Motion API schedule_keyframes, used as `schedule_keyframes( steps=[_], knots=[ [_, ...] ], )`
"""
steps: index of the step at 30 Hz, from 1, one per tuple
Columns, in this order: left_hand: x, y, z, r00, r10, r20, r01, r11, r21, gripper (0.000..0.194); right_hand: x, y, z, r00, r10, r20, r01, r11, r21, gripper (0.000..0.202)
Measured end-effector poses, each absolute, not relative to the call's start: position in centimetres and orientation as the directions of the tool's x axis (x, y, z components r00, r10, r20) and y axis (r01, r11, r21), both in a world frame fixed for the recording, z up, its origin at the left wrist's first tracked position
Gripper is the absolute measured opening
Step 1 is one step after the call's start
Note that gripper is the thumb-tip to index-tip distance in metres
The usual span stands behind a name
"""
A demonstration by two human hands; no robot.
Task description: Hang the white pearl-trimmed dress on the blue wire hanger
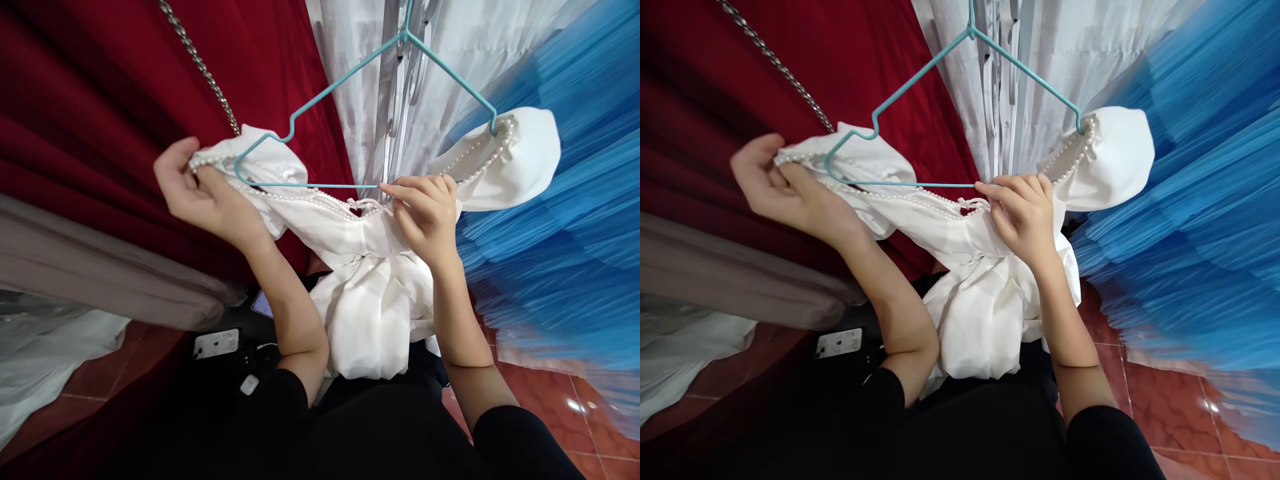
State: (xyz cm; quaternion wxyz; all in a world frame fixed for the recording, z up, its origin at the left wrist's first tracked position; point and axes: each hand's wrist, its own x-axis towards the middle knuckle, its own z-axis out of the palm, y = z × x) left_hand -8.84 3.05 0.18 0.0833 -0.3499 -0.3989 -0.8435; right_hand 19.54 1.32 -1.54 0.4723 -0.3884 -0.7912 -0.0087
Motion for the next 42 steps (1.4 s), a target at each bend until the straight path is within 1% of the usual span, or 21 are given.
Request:
schedule_keyframes(
  steps=[1,3,4,6,7,9,12,15,18,20,21,23,25,26,27,28,31,33,36,39,42],
  knots=[
    [-9.1,2.7,-0.7,-0.768,0.098,0.633,0.42,-0.67,0.613,0.036,19.2,1.1,-1.6,-0.253,0.605,0.755,0.621,0.7,-0.353,0.034],
    [-8.7,1.8,-2.5,-0.786,0.095,0.611,0.399,-0.676,0.62,0.032,18.7,0.9,-1.7,-0.246,0.604,0.758,0.62,0.699,-0.355,0.034],
    [-8.2,1.4,-3.2,-0.774,0.13,0.62,0.385,-0.68,0.624,0.028,18.4,0.8,-1.8,-0.24,0.602,0.762,0.621,0.698,-0.357,0.034],
    [-6.5,0.9,-4.1,-0.714,0.254,0.653,0.341,-0.687,0.641,0.016,18.1,0.9,-1.9,-0.227,0.591,0.774,0.62,0.701,-0.353,0.033],
    [-5.5,0.8,-4.3,-0.688,0.315,0.654,0.304,-0.693,0.654,0.014,18.1,1.0,-2.0,-0.222,0.585,0.78,0.621,0.701,-0.349,0.033],
    [-3.4,1.0,-4.5,-0.649,0.443,0.618,0.185,-0.697,0.693,0.025,18.2,1.2,-2.0,-0.218,0.587,0.779,0.635,0.692,-0.343,0.032],
    [-0.4,1.7,-4.3,-0.615,0.601,0.509,-0.035,-0.666,0.745,0.039,18.4,1.3,-1.8,-0.215,0.604,0.768,0.663,0.667,-0.339,0.031],
    [1.8,2.0,-3.9,-0.546,0.707,0.45,-0.176,-0.622,0.763,0.037,18.3,0.9,-1.6,-0.21,0.598,0.773,0.663,0.669,-0.337,0.029],
    [2.7,1.8,-3.4,-0.448,0.777,0.442,-0.24,-0.58,0.778,0.034,18.1,0.4,-1.6,-0.211,0.582,0.786,0.652,0.682,-0.33,0.027],
    [2.6,1.6,-3.1,-0.426,0.781,0.456,-0.229,-0.581,0.781,0.035,18.4,0.4,-1.5,-0.211,0.574,0.791,0.63,0.698,-0.339,0.025],
    [2.5,1.5,-3.1,-0.432,0.771,0.468,-0.212,-0.591,0.778,0.035,18.7,0.5,-1.4,-0.182,0.562,0.807,0.615,0.705,-0.353,0.025],
    [2.2,1.5,-3.0,-0.451,0.746,0.489,-0.175,-0.611,0.772,0.035,19.8,1.1,-0.9,-0.029,0.502,0.864,0.593,0.705,-0.39,0.025],
    [2.0,1.6,-3.1,-0.465,0.728,0.504,-0.152,-0.627,0.764,0.036,21.4,2.2,-0.2,0.174,0.389,0.905,0.603,0.684,-0.41,0.03],
    [2.0,1.6,-3.1,-0.468,0.723,0.508,-0.146,-0.63,0.763,0.036,22.4,2.9,0.2,0.24,0.341,0.909,0.617,0.669,-0.414,0.036],
    [2.0,1.7,-3.2,-0.47,0.719,0.512,-0.139,-0.633,0.762,0.037,23.3,3.5,0.6,0.268,0.322,0.908,0.631,0.654,-0.418,0.04],
    [2.0,1.7,-3.2,-0.474,0.714,0.516,-0.13,-0.636,0.761,0.037,24.1,4.1,1.1,0.268,0.338,0.902,0.639,0.639,-0.429,0.038],
    [2.0,1.7,-3.2,-0.503,0.683,0.529,-0.081,-0.647,0.758,0.037,25.8,5.1,2.3,0.218,0.469,0.856,0.616,0.614,-0.494,0.019],
    [1.8,1.7,-3.1,-0.513,0.672,0.534,-0.044,-0.642,0.765,0.04,26.3,5.1,3.2,0.234,0.517,0.823,0.583,0.603,-0.544,0.017],
    [1.5,1.7,-3.2,-0.504,0.685,0.525,-0.022,-0.618,0.786,0.045,27.1,5.2,4.4,0.366,0.519,0.772,0.497,0.592,-0.634,0.018],
    [1.6,1.6,-3.3,-0.493,0.698,0.519,-0.034,-0.612,0.79,0.047,28.9,6.2,4.0,0.493,0.496,0.715,0.412,0.59,-0.694,0.019],
    [1.8,1.6,-3.5,-0.486,0.701,0.521,-0.056,-0.621,0.782,0.045,31.2,6.8,1.5,0.56,0.432,0.707,0.45,0.559,-0.697,0.014]
  ],
)
